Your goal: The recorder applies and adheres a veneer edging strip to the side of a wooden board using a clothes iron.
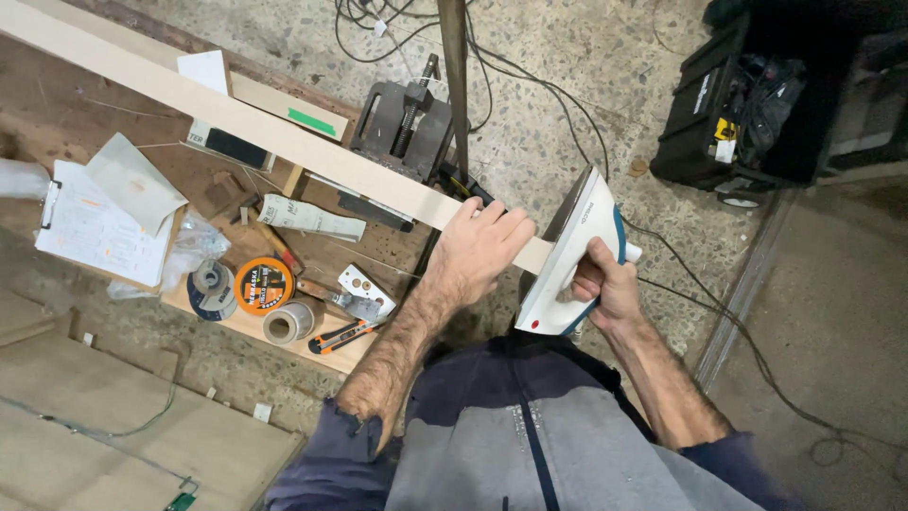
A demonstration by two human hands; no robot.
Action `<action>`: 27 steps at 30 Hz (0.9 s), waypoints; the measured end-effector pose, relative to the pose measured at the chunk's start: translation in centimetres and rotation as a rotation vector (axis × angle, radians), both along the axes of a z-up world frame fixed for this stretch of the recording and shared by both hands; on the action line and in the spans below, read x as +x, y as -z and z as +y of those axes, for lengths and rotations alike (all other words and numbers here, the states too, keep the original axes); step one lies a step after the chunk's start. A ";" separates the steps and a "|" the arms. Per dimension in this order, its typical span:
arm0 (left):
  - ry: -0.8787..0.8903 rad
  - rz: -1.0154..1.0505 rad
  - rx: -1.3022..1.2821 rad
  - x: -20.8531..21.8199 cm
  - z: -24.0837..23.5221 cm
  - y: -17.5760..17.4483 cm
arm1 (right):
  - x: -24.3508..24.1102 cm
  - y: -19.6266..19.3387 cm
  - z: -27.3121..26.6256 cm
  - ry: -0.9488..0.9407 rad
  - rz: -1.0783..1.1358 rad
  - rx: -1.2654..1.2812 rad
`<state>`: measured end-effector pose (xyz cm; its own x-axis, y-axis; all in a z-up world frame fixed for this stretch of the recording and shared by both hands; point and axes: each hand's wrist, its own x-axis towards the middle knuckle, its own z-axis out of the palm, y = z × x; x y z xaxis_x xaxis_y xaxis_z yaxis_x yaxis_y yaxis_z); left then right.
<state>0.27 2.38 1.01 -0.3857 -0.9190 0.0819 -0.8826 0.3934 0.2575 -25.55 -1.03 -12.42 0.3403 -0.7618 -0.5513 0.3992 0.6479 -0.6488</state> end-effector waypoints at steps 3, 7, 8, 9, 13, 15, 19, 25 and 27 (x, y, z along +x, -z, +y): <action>-0.001 -0.006 0.005 0.0 -0.1 0.1 | 0.2 -1.3 -0.3 0.004 0.000 0.007; 0.000 -0.033 -0.001 0.0 0.1 -0.1 | 0.0 -2.1 -0.1 0.002 -0.003 0.004; -0.003 -0.034 -0.004 -0.1 0.2 0.3 | -0.1 -2.3 -0.2 -0.002 -0.004 0.001; -0.002 -0.030 -0.031 -0.1 0.3 0.7 | -0.1 -2.4 -0.2 0.002 0.013 0.003; 0.014 0.019 -0.126 0.3 0.6 1.5 | -0.3 -1.6 -0.7 0.003 0.023 -0.016; -0.026 -0.025 -0.126 -0.2 0.7 2.8 | -0.3 -2.1 -0.7 -0.033 0.041 -0.027; -0.079 -0.028 -0.218 -1.0 0.4 6.3 | -1.0 -1.5 -1.3 -0.071 0.026 -0.074; -0.258 -0.103 -0.300 -2.1 2.6 4.1 | -1.0 -2.1 -1.8 -0.148 -0.023 -0.116; -0.349 -0.007 -0.332 -2.6 5.9 2.7 | -0.7 -2.9 -1.5 -0.158 -0.002 -0.131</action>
<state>-2.36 8.25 -1.64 -0.0600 -0.9181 0.3917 -0.9778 0.1330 0.1618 -26.20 -2.55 -9.54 0.4623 -0.7639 -0.4502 0.3002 0.6126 -0.7312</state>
